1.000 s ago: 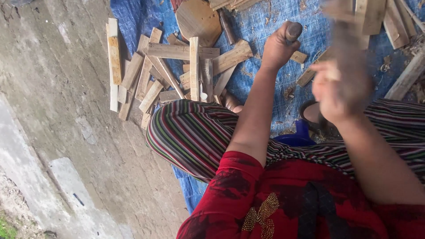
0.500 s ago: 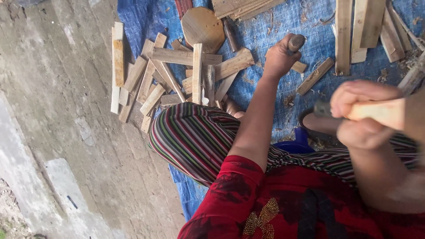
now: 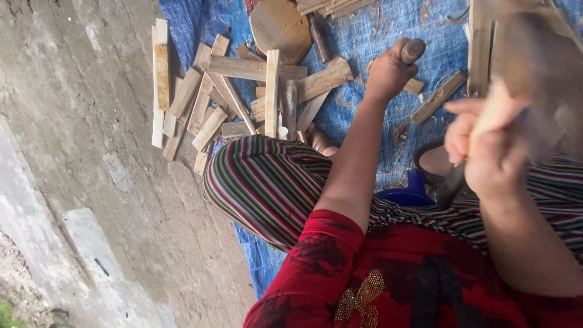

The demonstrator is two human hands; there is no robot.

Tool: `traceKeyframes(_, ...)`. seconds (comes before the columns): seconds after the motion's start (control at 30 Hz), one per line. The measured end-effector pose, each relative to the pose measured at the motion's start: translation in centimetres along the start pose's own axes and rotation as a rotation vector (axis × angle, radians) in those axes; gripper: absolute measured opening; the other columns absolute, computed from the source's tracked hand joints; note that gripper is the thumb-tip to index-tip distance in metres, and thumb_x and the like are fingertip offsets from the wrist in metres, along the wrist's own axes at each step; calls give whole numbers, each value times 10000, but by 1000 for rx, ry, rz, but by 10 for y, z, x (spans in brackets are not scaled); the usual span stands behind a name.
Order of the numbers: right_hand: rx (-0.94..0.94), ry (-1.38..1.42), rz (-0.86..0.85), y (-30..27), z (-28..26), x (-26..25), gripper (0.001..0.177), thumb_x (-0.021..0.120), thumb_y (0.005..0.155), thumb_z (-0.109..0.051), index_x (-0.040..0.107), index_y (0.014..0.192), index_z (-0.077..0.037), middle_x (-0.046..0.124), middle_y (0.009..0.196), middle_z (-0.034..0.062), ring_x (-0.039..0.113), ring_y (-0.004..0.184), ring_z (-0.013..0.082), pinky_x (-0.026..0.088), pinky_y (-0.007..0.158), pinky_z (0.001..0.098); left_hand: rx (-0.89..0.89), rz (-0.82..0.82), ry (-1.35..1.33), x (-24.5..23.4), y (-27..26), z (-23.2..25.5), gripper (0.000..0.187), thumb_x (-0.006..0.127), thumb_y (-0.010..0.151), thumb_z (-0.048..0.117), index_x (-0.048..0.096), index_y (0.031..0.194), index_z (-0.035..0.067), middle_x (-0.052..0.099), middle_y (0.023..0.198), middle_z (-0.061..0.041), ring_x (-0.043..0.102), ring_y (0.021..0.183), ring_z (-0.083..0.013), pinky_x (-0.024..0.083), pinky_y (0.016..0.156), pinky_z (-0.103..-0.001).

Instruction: Using a hammer and a carving tool to shape wood pieces while sitting on a stool.

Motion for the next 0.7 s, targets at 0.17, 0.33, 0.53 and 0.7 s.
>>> traceKeyframes(0.17,-512,51,151,-6,35,-13,655,355,1120,-557,467,1222,81,451,676,110,455,544,196,401,542,332,20,0,-15,-3,-2,5,378,735,771,169,553,1068,316,743,842,25,706,713,-192,513,554,-370)
traceKeyframes(0.33,117,-422,15,12,148,10,425,404,1162,-345,708,1129,-49,615,620,200,672,696,432,498,625,532,17,-20,310,8,7,-19,525,611,868,69,541,1385,132,749,1046,-236,758,998,-426,603,909,-535)
traceKeyframes(0.53,187,166,25,7,139,21,422,381,1132,-303,648,1081,20,473,457,22,495,305,124,394,317,233,-136,-38,147,1,3,-27,596,729,782,288,579,1347,173,737,1109,-181,704,1082,-406,552,997,-557)
traceKeyframes(0.7,137,383,-8,18,62,-17,301,404,1104,-134,590,1074,101,430,428,-7,459,288,103,376,287,218,-175,120,81,-24,-6,8,504,803,734,300,650,1203,195,740,1093,-132,700,1106,-370,542,996,-547)
Point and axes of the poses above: each hand's wrist, its own y-axis towards the middle knuckle, its own x-axis out of the palm, z = x × y, the point moved 6 cm from there along y, towards the middle knuckle
